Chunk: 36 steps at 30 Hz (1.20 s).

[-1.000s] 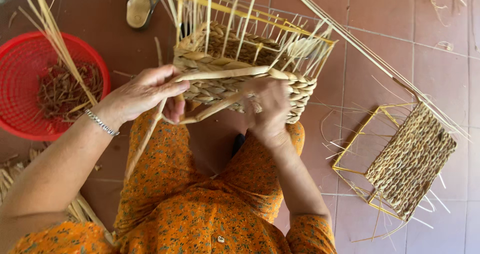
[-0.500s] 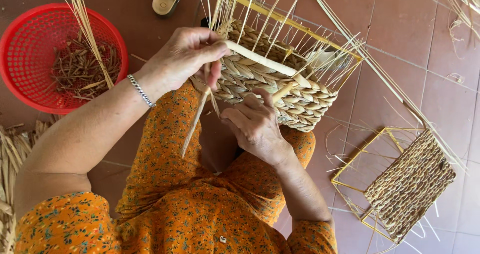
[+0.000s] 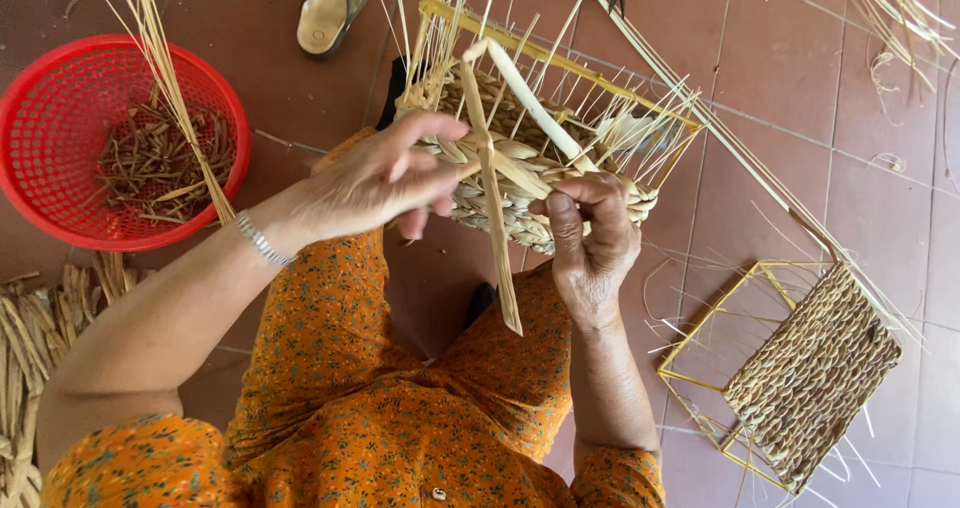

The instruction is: The person sits on the floor weaving a water hyacinth basket on a yellow metal frame, tucking and tightening woven strands around the rim. They then gather loose reed strands from the floor, sort and align them, and split a reed strand with a knife.

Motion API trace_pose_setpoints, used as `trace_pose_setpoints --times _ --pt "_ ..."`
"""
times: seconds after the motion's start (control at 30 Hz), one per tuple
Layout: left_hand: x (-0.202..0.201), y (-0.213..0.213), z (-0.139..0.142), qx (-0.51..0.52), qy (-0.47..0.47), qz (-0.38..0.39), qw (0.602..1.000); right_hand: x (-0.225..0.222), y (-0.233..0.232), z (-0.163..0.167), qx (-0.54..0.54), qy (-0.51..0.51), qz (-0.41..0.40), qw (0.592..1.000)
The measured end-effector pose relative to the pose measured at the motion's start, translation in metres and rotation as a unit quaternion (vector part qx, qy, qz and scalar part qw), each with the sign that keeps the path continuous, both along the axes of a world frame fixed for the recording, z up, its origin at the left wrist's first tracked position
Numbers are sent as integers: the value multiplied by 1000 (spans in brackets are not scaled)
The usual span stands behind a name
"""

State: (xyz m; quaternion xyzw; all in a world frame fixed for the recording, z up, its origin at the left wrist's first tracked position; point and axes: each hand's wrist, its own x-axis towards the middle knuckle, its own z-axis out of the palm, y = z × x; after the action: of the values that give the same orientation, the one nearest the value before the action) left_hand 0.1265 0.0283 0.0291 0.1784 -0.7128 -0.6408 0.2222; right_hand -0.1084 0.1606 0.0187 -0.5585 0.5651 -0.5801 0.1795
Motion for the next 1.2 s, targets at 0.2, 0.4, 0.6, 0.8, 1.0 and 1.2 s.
trace_pose_setpoints --times 0.2,0.4,0.6,0.8,1.0,1.2 --pt "50 70 7 -227 -21 141 963 9 25 14 -66 273 -19 959" --pt "68 127 7 -171 -51 175 968 68 48 31 -127 349 60 926" --pt "105 147 30 -235 26 206 949 112 6 30 -134 393 156 896" --pt "135 137 53 -389 -83 370 840 99 7 13 -45 345 195 917" --pt "132 84 50 -455 -323 380 738 53 10 27 -58 400 210 890" --pt "107 52 52 -663 -361 316 575 49 4 53 -23 326 233 916"
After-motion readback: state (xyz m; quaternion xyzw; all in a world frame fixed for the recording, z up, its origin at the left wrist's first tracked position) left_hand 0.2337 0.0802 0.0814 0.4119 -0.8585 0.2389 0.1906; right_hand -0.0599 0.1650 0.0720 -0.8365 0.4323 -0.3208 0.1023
